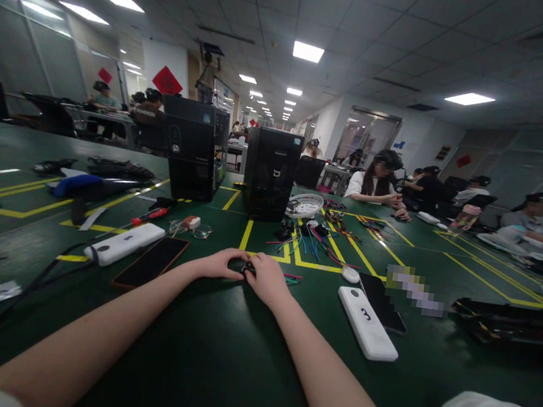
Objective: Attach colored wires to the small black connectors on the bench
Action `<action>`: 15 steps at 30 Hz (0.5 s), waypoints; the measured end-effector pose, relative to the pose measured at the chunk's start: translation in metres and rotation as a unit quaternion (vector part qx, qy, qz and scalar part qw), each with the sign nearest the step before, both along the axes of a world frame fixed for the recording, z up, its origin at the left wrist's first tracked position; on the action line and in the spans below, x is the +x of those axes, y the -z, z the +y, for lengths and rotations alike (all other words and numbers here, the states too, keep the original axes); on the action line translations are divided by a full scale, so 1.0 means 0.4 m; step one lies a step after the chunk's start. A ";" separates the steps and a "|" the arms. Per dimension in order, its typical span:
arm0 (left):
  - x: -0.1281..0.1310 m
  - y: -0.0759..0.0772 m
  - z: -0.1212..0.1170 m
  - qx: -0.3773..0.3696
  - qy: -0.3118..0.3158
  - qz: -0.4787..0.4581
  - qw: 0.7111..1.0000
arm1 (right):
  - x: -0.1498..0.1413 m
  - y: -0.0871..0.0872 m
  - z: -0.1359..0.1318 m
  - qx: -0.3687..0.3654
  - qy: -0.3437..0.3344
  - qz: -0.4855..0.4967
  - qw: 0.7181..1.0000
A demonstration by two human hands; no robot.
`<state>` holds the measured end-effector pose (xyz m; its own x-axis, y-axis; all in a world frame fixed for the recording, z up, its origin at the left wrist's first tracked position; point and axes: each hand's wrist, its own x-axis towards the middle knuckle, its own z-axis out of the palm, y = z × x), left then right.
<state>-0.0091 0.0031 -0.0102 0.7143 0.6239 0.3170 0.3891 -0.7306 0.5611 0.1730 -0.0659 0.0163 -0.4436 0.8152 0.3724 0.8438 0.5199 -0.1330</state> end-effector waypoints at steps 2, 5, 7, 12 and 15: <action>0.003 -0.001 -0.003 -0.002 -0.002 -0.004 1.000 | -0.006 0.007 0.000 -0.009 0.010 0.007 1.000; 0.011 -0.002 -0.007 -0.008 -0.010 -0.001 1.000 | -0.023 0.024 0.001 0.003 -0.025 0.026 0.999; 0.016 -0.001 -0.007 -0.012 -0.016 0.002 1.000 | -0.032 0.038 0.003 0.024 -0.059 0.050 0.997; 0.019 0.003 -0.005 0.001 -0.009 -0.002 1.000 | -0.036 0.062 0.012 0.067 -0.038 0.098 0.992; 0.018 0.003 -0.005 0.000 -0.013 0.002 1.000 | -0.037 0.064 0.011 0.072 -0.019 0.099 0.992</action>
<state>-0.0017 0.0011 -0.0113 0.6987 0.6426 0.3143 0.4105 -0.7200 0.5595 0.1583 -0.0614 -0.0093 -0.3795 0.7307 0.5675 0.7878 0.5769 -0.2159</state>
